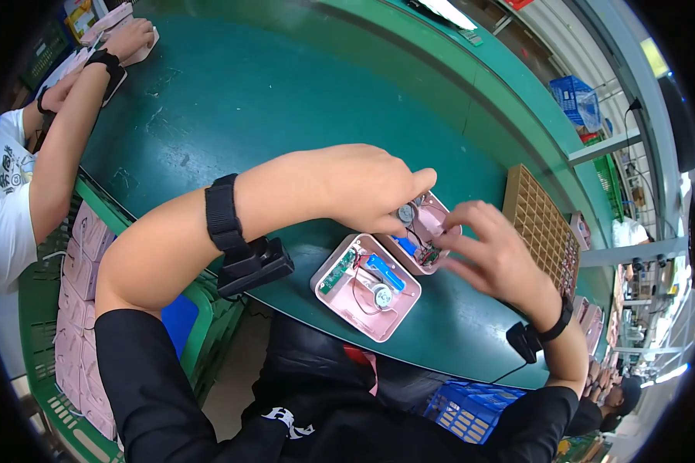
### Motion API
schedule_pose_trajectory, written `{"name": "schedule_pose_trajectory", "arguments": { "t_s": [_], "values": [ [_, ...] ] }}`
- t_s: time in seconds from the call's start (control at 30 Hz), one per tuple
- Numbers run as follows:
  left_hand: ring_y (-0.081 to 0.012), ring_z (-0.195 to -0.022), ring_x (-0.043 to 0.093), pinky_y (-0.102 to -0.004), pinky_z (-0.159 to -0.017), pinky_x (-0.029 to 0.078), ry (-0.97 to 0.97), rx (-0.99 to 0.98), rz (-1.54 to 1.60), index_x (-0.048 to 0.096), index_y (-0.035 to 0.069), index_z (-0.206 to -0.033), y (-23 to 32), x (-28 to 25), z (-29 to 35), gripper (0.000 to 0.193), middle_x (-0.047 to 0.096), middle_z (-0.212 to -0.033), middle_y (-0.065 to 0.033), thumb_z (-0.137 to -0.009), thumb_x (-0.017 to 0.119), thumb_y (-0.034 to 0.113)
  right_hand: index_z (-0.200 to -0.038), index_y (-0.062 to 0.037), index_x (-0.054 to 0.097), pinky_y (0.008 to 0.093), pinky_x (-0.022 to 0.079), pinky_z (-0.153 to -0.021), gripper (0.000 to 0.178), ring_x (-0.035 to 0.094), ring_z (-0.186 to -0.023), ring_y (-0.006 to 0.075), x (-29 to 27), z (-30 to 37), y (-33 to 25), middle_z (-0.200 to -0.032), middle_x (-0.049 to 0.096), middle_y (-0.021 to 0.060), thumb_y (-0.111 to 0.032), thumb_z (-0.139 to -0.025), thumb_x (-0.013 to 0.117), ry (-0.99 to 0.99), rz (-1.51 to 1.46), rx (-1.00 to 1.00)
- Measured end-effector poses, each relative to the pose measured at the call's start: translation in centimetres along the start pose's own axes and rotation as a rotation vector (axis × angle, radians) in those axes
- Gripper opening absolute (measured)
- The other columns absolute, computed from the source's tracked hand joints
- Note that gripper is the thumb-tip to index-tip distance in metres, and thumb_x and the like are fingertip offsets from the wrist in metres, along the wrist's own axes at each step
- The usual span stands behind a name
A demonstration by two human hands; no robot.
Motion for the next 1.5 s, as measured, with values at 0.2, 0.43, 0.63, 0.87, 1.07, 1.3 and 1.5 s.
{"name": "schedule_pose_trajectory", "arguments": {
  "t_s": [0.2,0.43,0.63,0.87,1.07,1.3,1.5],
  "values": [
    [-0.0425,-0.080,0.071,-0.0506,-0.071,0.057,-0.444,-0.149,-0.149,0.071,-0.004,-0.081,1.7,-1.2,2.1,0.051,0.072,-0.078,-0.0208,-0.088,0.076,0.047,-0.131,-0.0074,0.067,0.0469,0.046,-0.098,0.054,0.055,-0.120,0.0369,2.2,-0.5,-0.4,-0.128,0.060,0.0170,-0.027,-0.083,0.082,-0.022,-0.043,-0.056],
    [-0.0408,-0.075,0.071,-0.0504,-0.072,0.058,-0.670,-0.309,-0.134,0.074,-0.002,-0.078,1.3,0.1,1.3,0.048,0.072,-0.073,-0.0213,-0.093,0.068,0.043,-0.133,-0.0063,0.061,0.0472,0.048,-0.094,0.055,0.057,-0.109,0.0386,1.8,-6.0,9.8,-0.121,0.059,0.0184,-0.008,-0.081,0.077,0.512,0.500,0.470],
    [-0.0390,-0.074,0.071,-0.0500,-0.070,0.058,-0.609,-0.309,-0.128,0.075,0.000,-0.076,0.9,1.5,1.9,0.042,0.072,-0.072,-0.0196,-0.092,0.068,0.038,-0.133,-0.0062,0.063,0.0430,0.052,-0.095,0.047,0.060,-0.113,0.0339,2.9,-5.8,6.8,-0.121,0.058,0.0176,-0.018,-0.090,0.077,0.209,-0.170,0.113],
    [-0.0397,-0.068,0.070,-0.0496,-0.065,0.056,0.211,-0.088,-0.237,0.074,0.002,-0.072,-0.4,1.8,0.0,0.044,0.071,-0.070,-0.0185,-0.093,0.068,0.040,-0.140,-0.0052,0.059,0.0347,0.059,-0.082,0.051,0.065,-0.114,0.0256,6.5,-2.4,1.4,-0.130,0.062,0.0168,-0.020,-0.094,0.074,0.127,-0.615,0.258],
    [-0.0379,-0.073,0.071,-0.0483,-0.065,0.056,-0.188,-0.255,-0.321,0.074,0.004,-0.082,0.4,-0.5,0.5,0.047,0.073,-0.076,-0.0167,-0.098,0.064,0.047,-0.119,0.0036,0.065,0.0301,0.059,-0.071,0.032,0.073,-0.092,0.0167,6.4,2.7,3.3,-0.108,0.073,0.0152,-0.015,-0.095,0.073,0.123,-0.698,0.632],
    [-0.0380,-0.072,0.071,-0.0490,-0.068,0.056,-0.561,-0.172,0.055,0.075,0.004,-0.094,2.9,2.0,1.8,0.052,0.073,-0.077,-0.0173,-0.101,0.060,0.053,-0.091,0.0016,0.071,0.0287,0.058,-0.066,0.021,0.073,-0.082,0.0126,6.4,11.4,-0.9,-0.093,0.075,0.0097,-0.018,-0.099,0.072,-0.023,-1.013,1.134],
    [-0.0379,-0.072,0.072,-0.0490,-0.069,0.056,-0.189,-0.236,-0.015,0.074,0.003,-0.095,2.7,5.4,0.9,0.052,0.073,-0.077,-0.0179,-0.101,0.059,0.053,-0.094,-0.0019,0.074,0.0301,0.056,-0.072,0.011,0.070,-0.084,0.0145,1.7,10.1,-5.7,-0.089,0.073,0.0064,-0.012,-0.097,0.071,0.079,-0.651,0.453]
  ]
}}
Point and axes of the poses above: each hand's wrist, its own z-axis away from the middle knuckle, its own x-axis out of the palm, y = z × x, the point moved 3 cm from there along -z, towards the middle knuckle
